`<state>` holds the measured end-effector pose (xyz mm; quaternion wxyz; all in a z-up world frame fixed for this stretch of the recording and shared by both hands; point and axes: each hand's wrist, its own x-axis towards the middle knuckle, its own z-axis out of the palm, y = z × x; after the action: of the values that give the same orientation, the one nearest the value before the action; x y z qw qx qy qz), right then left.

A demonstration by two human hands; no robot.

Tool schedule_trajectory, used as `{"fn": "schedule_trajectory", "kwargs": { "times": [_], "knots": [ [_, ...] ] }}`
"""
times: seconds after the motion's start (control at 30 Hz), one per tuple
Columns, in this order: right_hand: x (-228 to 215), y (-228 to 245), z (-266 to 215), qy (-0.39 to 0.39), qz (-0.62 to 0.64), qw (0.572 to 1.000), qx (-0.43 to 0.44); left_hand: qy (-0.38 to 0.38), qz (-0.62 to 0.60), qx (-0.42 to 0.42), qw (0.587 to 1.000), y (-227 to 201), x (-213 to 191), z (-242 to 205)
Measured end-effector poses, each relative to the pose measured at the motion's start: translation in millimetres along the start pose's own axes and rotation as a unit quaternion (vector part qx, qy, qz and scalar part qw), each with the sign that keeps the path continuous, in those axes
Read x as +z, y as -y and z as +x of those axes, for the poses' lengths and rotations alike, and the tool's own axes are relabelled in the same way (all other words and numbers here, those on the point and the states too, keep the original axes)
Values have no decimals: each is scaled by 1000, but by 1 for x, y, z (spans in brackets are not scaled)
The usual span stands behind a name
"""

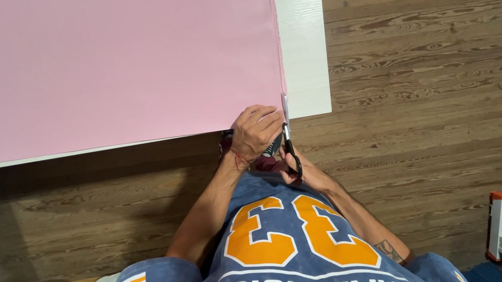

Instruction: Measure and cut a piece of pink leather from a large roll using a ruler, pencil, and scissors.

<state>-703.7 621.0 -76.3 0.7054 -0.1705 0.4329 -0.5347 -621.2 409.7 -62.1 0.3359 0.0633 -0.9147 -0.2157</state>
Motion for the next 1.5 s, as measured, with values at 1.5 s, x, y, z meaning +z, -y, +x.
{"fn": "schedule_trajectory", "kwargs": {
  "times": [1.5],
  "knots": [
    [5,33,11,-49,-69,996,40,-15,-21,-26,999,0,-3,-2]
  ]
}}
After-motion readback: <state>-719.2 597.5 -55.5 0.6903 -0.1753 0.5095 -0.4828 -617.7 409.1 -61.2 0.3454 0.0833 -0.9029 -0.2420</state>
